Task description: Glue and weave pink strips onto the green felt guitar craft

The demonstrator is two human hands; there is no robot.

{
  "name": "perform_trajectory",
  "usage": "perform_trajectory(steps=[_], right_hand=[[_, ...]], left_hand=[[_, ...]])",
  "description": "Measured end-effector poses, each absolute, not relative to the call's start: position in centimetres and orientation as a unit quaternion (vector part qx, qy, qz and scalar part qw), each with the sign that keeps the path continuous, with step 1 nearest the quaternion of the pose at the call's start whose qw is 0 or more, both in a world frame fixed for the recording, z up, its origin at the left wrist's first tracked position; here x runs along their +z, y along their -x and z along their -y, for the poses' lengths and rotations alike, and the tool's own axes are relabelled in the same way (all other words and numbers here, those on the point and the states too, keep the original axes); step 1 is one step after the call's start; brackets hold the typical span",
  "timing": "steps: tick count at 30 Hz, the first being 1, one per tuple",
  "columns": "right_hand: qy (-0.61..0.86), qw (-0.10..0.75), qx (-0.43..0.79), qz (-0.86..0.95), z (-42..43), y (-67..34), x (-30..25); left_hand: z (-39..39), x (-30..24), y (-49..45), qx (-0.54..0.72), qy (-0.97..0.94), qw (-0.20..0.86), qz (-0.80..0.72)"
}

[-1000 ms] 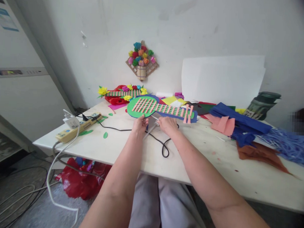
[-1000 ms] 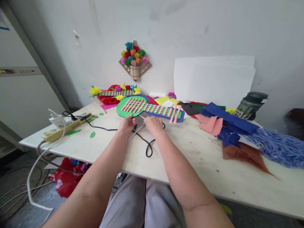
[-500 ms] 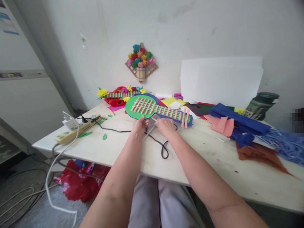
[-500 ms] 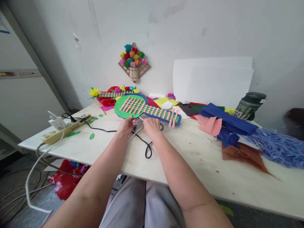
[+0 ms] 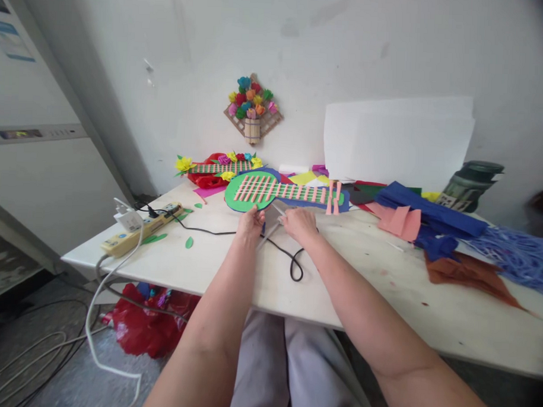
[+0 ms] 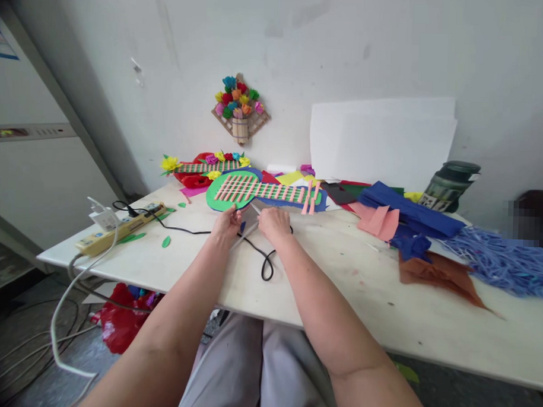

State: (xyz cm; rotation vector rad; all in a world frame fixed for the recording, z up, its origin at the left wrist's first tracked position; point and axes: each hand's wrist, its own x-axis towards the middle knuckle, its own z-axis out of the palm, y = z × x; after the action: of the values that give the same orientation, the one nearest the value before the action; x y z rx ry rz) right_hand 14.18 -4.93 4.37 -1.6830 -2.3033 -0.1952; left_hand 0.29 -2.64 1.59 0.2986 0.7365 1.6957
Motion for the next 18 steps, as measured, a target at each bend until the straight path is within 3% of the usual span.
perform_trajectory(steps=[18], right_hand=[[0.591,0.142,-0.061,0.792,4.78,-13.92,4.46]], left_hand=[[2.15,0.96,-0.05,0.718,-0.142,0.607,-0.311]])
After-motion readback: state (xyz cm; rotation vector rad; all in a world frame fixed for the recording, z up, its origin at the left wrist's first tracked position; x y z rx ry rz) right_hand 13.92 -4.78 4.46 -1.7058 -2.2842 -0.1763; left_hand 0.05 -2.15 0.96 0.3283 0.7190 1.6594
